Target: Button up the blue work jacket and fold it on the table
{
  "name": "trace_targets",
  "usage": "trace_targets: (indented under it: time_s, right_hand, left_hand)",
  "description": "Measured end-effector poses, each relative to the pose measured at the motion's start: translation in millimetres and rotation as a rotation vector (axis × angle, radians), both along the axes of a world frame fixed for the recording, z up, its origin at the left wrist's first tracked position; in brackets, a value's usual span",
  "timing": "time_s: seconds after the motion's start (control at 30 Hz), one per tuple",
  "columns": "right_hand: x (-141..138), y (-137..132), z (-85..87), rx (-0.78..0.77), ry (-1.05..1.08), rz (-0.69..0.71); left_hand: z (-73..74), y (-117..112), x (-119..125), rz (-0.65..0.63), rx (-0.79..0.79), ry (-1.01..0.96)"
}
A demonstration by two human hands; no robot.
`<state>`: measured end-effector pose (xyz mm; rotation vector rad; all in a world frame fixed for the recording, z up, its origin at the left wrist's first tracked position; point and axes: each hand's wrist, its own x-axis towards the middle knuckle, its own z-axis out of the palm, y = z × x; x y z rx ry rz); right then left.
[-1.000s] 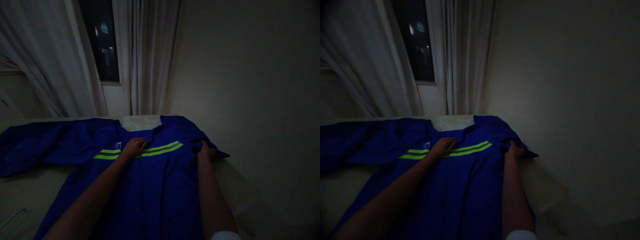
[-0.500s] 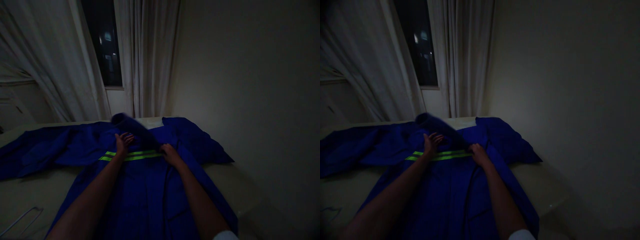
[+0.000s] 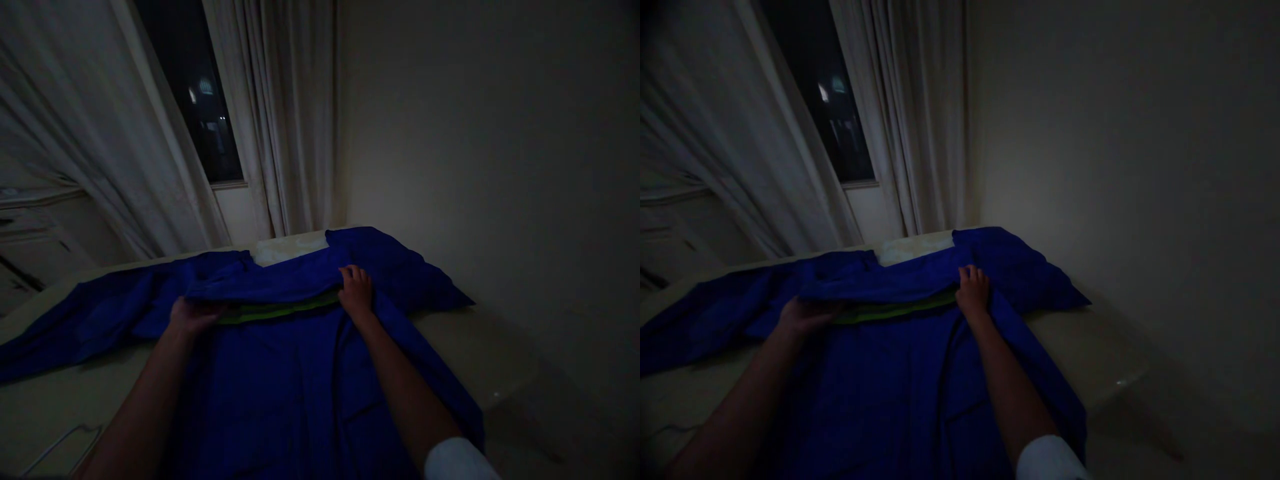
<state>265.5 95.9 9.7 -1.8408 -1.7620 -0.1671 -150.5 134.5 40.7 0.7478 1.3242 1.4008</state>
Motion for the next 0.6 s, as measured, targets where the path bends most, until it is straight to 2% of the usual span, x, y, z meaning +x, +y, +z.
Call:
trace_targets:
  time_s: [0.07, 0.1, 0.2, 0.27, 0.33, 0.37, 0.47, 0.53, 0.6]
  right_hand:
    - [5, -1, 1.3, -0.006, -0.017, -0.036]
    - [9, -2, 2.2, -0.008, -0.001, -0.058]
    - [29, 1, 6.1, 0.054, 0.159, -0.210]
    - [43, 4, 8.0, 0.108, 0.287, -0.324]
    - [56, 7, 7.6, 0.114, 0.358, -0.353]
    - [61, 9, 6.3, 0.089, 0.363, -0.322]
    - [72, 13, 0.3, -0.085, 0.296, -0.112]
    - [78, 15, -3.6, -0.184, 0.244, 0.004]
    - [82, 15, -6.4, -0.179, 0.219, 0.028]
  left_hand:
    - [6.8, -1, 4, -0.041, -0.091, -0.078]
    - [8.8, 2, 10, -0.069, -0.118, -0.041]
    - [9.3, 16, 35, -0.128, -0.104, 0.214]
    - [7.8, 28, 48, -0.122, -0.062, 0.307]
    - [9.7, 36, 52, -0.098, -0.034, 0.386]
    - [12.8, 38, 49, -0.077, -0.026, 0.441]
    - [27.9, 33, 20, 0.027, -0.003, 0.615]
    - [35.4, 20, -15, 0.142, 0.003, 0.766]
    - [34.4, 5, -56, 0.290, -0.033, 0.970]
